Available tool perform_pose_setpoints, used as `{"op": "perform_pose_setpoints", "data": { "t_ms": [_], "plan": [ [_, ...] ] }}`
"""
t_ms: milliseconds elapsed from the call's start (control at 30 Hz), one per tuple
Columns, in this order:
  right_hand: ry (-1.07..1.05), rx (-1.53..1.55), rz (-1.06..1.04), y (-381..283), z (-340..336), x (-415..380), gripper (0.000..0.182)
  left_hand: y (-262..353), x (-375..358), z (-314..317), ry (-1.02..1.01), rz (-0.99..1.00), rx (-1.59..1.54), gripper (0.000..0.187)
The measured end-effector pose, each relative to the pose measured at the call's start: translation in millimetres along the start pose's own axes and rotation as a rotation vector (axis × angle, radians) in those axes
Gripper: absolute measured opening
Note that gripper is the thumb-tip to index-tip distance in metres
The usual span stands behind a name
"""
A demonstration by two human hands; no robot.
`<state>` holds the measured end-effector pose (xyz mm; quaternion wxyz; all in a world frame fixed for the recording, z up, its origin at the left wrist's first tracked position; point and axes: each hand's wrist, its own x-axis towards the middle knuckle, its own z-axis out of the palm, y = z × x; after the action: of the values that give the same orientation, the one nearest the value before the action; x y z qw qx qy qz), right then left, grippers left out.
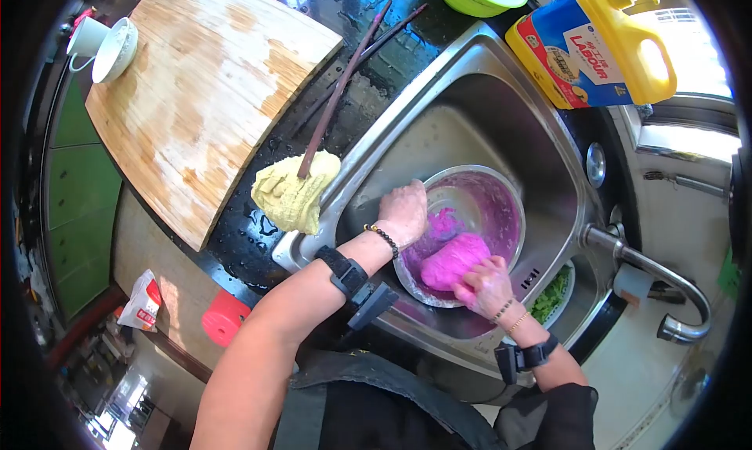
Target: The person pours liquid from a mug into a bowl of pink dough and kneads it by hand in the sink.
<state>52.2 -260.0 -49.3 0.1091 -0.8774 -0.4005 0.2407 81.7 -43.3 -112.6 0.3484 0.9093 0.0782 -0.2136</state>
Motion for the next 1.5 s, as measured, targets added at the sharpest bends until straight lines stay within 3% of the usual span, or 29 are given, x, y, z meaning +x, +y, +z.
{"op": "perform_pose_setpoints", "data": {
  "t_ms": [133,200,433,533,633,1167,1300,1400,1467,1500],
  "plan": [
    [-0.090,-0.030,0.187,-0.2,-9.9,-15.4,0.023,0.7,-0.7,-3.6,-0.002,-0.022,-0.021,0.019],
    [-0.189,0.101,0.326,6.1,0.6,-21.2,0.030,-2.5,0.5,1.4,0.015,-0.018,-0.026,0.019],
    [-0.301,-0.051,0.387,14.0,35.4,-4.9,0.038,-1.5,1.6,4.5,0.043,-0.021,-0.044,0.020],
    [-0.343,-0.124,0.429,8.1,53.7,8.2,0.030,-2.7,0.6,3.7,0.036,0.000,-0.066,0.020],
    [-0.274,-0.196,0.466,4.4,75.7,18.7,0.010,-3.7,1.7,5.8,0.036,-0.011,-0.065,0.019],
    [-0.333,-0.129,0.717,14.8,85.2,92.3,0.012,4.7,3.5,-0.2,0.052,-0.031,0.010,0.016],
    [-0.290,-0.140,0.686,7.0,75.9,82.1,0.012,-0.3,3.9,4.3,0.077,0.017,-0.012,0.016],
    [-0.424,-0.001,0.602,-6.5,62.9,53.4,0.024,-1.4,6.6,2.6,0.069,0.021,-0.002,0.017],
    [-0.232,0.060,0.229,-4.2,54.3,21.3,0.040,1.0,3.7,4.6,0.046,0.029,0.015,0.018],
    [-0.455,0.217,0.332,-8.3,23.9,24.1,0.049,0.5,4.3,3.5,0.061,0.042,0.003,0.017]
  ]
}}
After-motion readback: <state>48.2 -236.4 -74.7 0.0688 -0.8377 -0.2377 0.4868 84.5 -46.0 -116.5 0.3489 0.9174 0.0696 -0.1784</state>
